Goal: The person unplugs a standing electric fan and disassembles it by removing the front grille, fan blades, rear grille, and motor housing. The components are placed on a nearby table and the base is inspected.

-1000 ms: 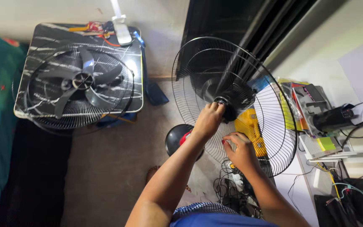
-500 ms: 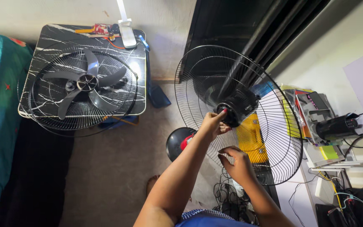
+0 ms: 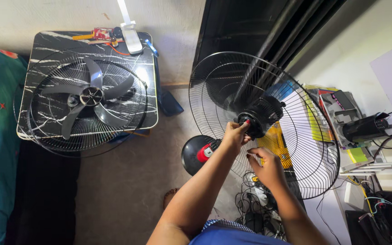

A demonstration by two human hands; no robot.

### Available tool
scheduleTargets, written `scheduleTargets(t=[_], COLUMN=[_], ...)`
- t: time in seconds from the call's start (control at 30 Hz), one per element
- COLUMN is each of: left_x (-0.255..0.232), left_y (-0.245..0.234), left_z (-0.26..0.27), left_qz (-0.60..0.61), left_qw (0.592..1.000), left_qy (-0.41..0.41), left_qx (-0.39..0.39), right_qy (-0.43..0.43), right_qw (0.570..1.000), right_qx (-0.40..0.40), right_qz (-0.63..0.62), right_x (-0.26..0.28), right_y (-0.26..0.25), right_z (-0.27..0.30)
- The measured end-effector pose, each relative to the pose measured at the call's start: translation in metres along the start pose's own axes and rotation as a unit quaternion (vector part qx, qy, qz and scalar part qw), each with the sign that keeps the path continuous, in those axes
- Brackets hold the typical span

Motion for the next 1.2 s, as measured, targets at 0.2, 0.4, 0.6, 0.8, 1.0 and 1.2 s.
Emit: scheduleTargets(t=[0.2,0.4,0.6,0.8,1.0,1.2], left_x=[0.017,0.014,0.019,0.028,0.006,0.002], left_y=[0.002,-0.001,-0.014,-0.012,-0.012,-0.001], left_z=[-0.010,-0.014,-0.009,-0.018,-0.018,-0.014], left_qz=[0.012,-0.027,-0.090,-0.025,-0.053,-0.015], left_qw=[0.999,0.995,0.990,0.932,0.899,0.913], left_qy=[0.031,0.074,-0.102,-0.300,-0.386,-0.364], left_qx=[-0.037,-0.053,0.034,0.202,0.198,0.185], right_qy=[-0.028,-0.021,-0.025,-0.029,-0.004,-0.019], right_qw=[0.999,0.998,0.997,0.998,0.998,0.998], right_qx=[-0.019,-0.035,-0.054,-0.042,-0.045,-0.049], right_qz=[0.030,0.047,0.046,0.041,0.045,0.043], right_x=[0.015,0.016,0.013,0.012,0.013,0.016], right_y=[-0.006,-0.005,-0.011,-0.017,-0.026,-0.030], right_z=[-0.007,-0.010,-0.015,-0.006,0.001,0.010])
Point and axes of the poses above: each hand's wrist, its own z-axis away from the middle knuckle, its own y-axis out of the palm, x = y × z, the point moved 6 cm from there along -z, towards the middle knuckle, and after that the axes turned 2 degrees about -z, right-handed, at the moved point
